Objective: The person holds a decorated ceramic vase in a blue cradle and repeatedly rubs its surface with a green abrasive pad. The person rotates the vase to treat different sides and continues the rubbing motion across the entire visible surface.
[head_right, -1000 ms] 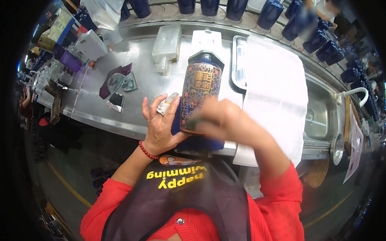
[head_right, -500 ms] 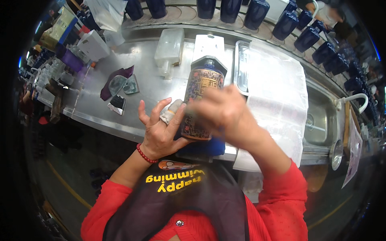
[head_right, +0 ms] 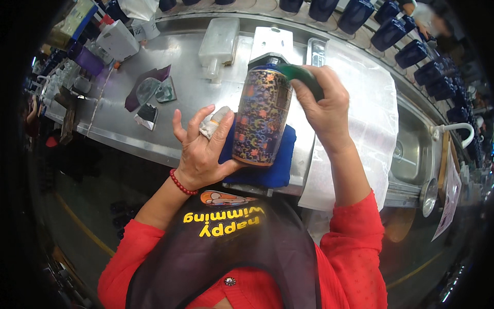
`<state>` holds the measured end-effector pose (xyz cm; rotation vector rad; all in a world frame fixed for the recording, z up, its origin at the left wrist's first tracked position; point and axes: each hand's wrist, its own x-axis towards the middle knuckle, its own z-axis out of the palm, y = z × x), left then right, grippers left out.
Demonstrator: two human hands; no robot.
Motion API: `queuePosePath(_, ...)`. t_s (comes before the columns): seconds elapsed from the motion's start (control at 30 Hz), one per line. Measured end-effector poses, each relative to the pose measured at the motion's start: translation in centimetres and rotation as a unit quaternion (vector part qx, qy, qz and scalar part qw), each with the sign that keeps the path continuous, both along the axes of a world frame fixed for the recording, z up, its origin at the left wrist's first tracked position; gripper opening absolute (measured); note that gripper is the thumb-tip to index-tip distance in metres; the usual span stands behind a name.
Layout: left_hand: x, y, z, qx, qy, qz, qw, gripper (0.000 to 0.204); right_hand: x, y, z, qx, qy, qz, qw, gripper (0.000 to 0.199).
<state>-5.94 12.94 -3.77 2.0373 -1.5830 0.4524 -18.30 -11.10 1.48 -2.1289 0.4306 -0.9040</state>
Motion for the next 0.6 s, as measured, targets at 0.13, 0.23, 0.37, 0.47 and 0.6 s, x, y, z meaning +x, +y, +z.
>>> queuePosePath(0.13,0.2,0.0,0.3,-0.015,0.012,0.001,1.000,0.093,-1.6,3.5,1.7,-0.239,0.027,0.242,0.940,0.035)
queuePosePath(0.23,0.0,-0.3,-0.2,0.016,0.065,0.003,0.998,0.093,-1.0,2.0,1.4,-0.021,0.057,0.276,0.959,0.027)
queuePosePath(0.37,0.1,-0.4,-0.7,0.012,0.065,-0.007,0.998,0.096,-0.8,1.2,0.4,-0.252,0.032,0.034,0.967,0.035)
queuePosePath(0.47,0.2,-0.4,-0.7,0.011,0.044,-0.008,0.999,0.097,-2.2,3.4,2.2,-0.157,0.083,0.343,0.923,0.034)
queuePosePath(0.6,0.0,-0.6,0.0,0.014,0.059,-0.018,0.998,0.094,-0.3,1.9,2.4,0.230,0.100,0.097,0.963,0.032)
